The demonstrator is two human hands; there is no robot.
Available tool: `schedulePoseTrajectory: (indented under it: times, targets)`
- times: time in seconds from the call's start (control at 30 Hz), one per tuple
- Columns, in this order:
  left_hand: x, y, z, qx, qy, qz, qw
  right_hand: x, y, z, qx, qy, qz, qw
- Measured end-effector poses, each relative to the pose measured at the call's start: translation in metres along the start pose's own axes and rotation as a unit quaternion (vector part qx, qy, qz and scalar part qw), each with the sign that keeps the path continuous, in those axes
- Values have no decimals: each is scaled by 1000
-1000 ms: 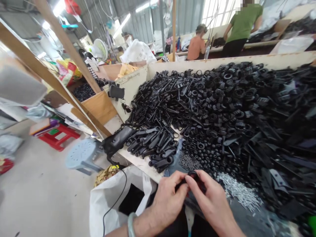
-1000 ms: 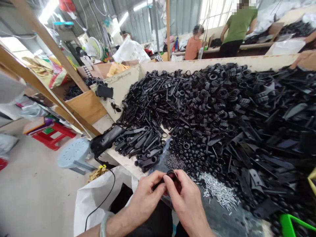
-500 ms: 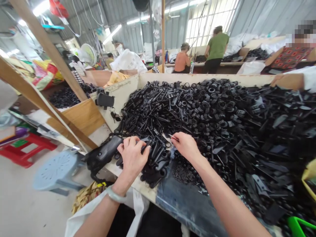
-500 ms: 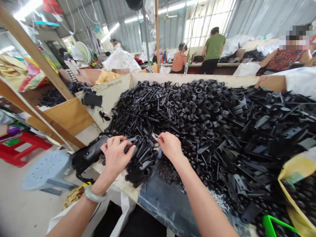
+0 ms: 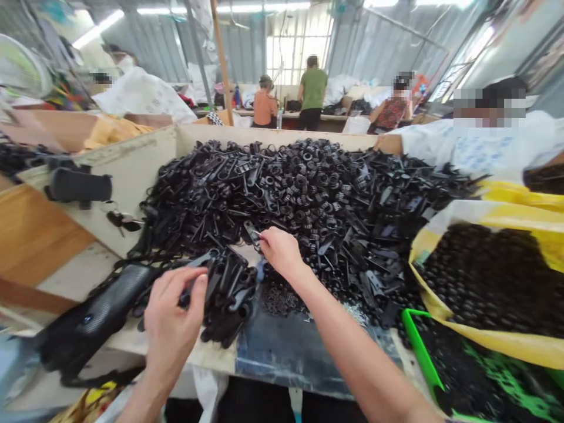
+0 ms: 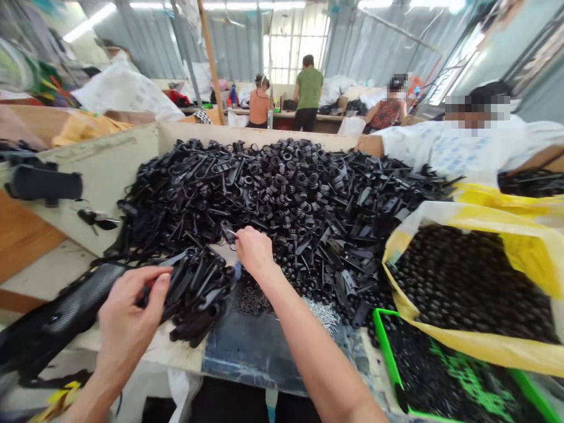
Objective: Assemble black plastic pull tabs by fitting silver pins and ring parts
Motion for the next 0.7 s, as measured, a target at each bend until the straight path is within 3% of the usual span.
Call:
schedulePoseTrajectory:
  times: [0.03,0.07,0.1,0.17,0.2,0.23,0.27,0.3,0.37,0.43,0.5,0.6,0.7]
  targets:
    - [-9,-10,-2,-95,78,-56,991,-17,12,4,7,3,31,1000]
    - [-22,-27,-3,-189,170,-135,958,-36,23,6,16,10,59,998]
    - [-41,-48,1,-275,264,-227,896,-55,32,8,25,22,81,996]
    - [-83,-87,24,-408,401,-391,721,-97,49,3,74,107,152,980]
    - [-99,-99,38,-463,432,-432,642,-118,55,-2,90,163,177,966]
    - [-108,-109,49,-506,449,-443,588,-136,57,-5,96,210,184,955]
    - [-113,-116,55,-536,461,-432,560,-152,57,-7,98,242,174,949]
    - [-116,-122,55,-552,470,-408,555,-163,53,-6,102,260,146,949]
    - [-121,-128,51,-545,483,-374,574,-179,48,1,146,266,77,950]
    - [-129,-129,47,-521,478,-383,595,-184,49,23,231,230,39,945]
    - [-137,-129,45,-498,459,-409,612,-179,56,63,286,126,76,947]
    - [-146,-129,39,-477,438,-403,647,-168,74,138,227,-81,242,940]
    - [-153,-131,34,-474,436,-380,664,-140,77,166,185,-123,279,934]
Point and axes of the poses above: each hand's wrist, its own x-axis towards the middle knuckle, its own y-axis out of the back of the hand, z = x × y, the point moved 7 cm from there along x, towards the middle knuckle, and after that the axes turned 2 degrees about -x, right-handed, at the moved point
